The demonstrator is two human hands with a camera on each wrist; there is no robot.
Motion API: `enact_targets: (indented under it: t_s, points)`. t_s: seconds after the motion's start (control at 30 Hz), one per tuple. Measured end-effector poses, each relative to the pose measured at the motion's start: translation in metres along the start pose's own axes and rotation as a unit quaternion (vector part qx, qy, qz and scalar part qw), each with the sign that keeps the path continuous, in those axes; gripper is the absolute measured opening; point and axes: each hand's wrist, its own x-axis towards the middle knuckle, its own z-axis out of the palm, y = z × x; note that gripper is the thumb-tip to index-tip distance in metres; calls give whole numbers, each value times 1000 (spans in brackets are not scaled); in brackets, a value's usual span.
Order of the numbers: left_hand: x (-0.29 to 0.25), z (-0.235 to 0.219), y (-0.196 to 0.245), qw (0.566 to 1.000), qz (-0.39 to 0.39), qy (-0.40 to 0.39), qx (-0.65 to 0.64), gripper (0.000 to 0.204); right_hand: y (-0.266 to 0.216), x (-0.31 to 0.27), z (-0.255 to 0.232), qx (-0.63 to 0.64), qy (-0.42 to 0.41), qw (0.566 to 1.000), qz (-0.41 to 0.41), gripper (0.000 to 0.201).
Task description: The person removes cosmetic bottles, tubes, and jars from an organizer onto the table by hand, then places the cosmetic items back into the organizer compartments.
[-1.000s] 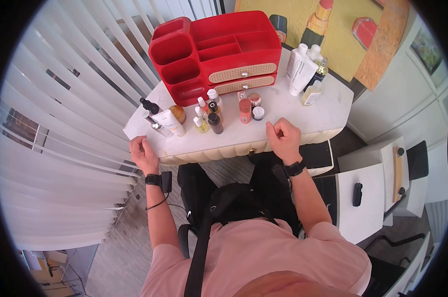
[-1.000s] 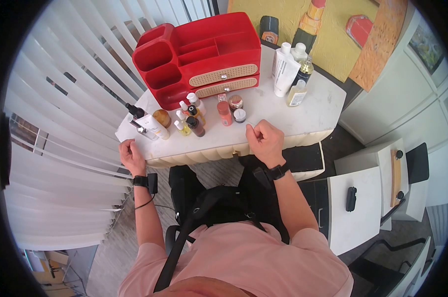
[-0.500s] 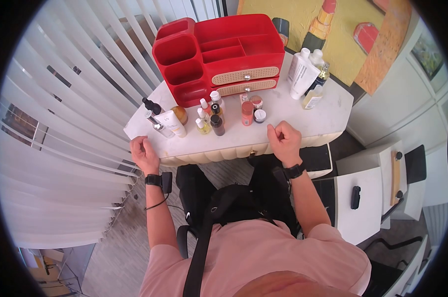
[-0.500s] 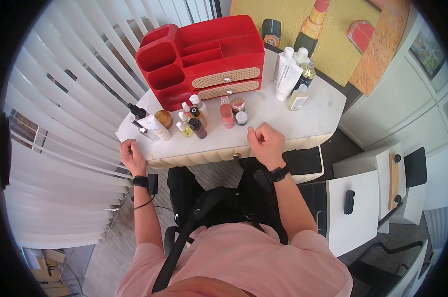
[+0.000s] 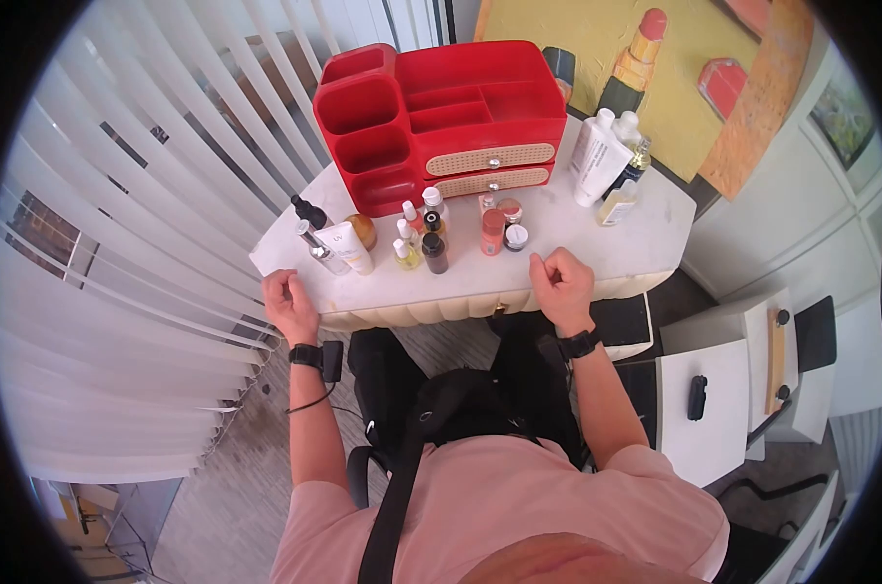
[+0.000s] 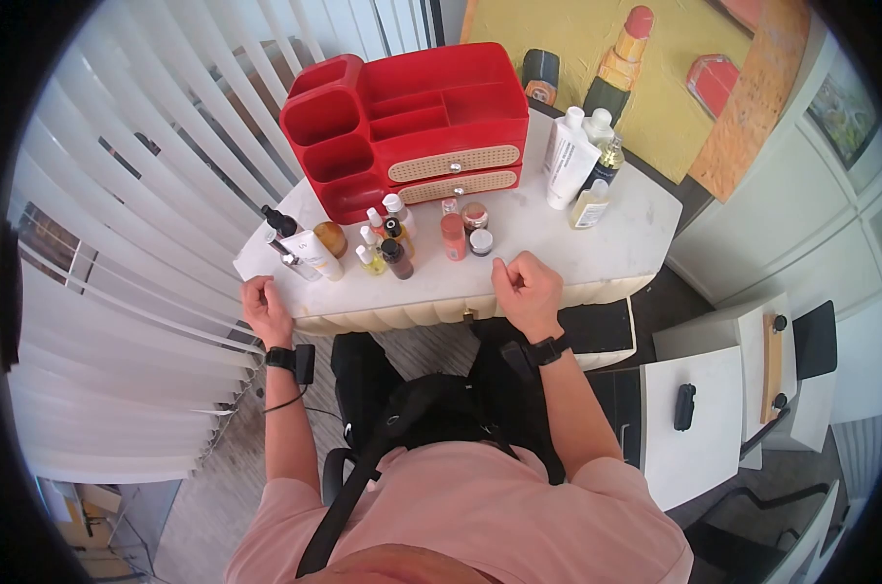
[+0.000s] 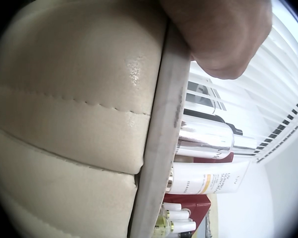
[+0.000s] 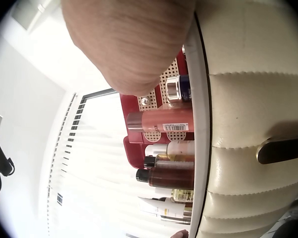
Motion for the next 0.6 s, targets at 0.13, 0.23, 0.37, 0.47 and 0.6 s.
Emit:
enact_targets:
  t_s: [0.13, 0.23, 0.37, 0.47, 0.6]
  points:
    - [0, 1, -3, 1000, 0, -2, -10, 9, -2, 0, 0, 1, 6, 1000, -5, 36]
    - [0, 1, -3, 1000, 11, -3, -9, 9, -2, 0, -1, 1, 5, 1000, -7, 36]
    - [0, 1, 3, 1000, 8, 0, -11, 10, -1, -1, 0, 3, 3, 1000, -2, 37]
    - [0, 1, 4, 1000, 13, 5, -16, 10, -1, 0, 0, 3, 4, 1000, -6, 37]
    - [0, 1, 2, 1000, 19, 2, -5, 10, -1, 0, 0, 4, 6, 1000, -9, 37]
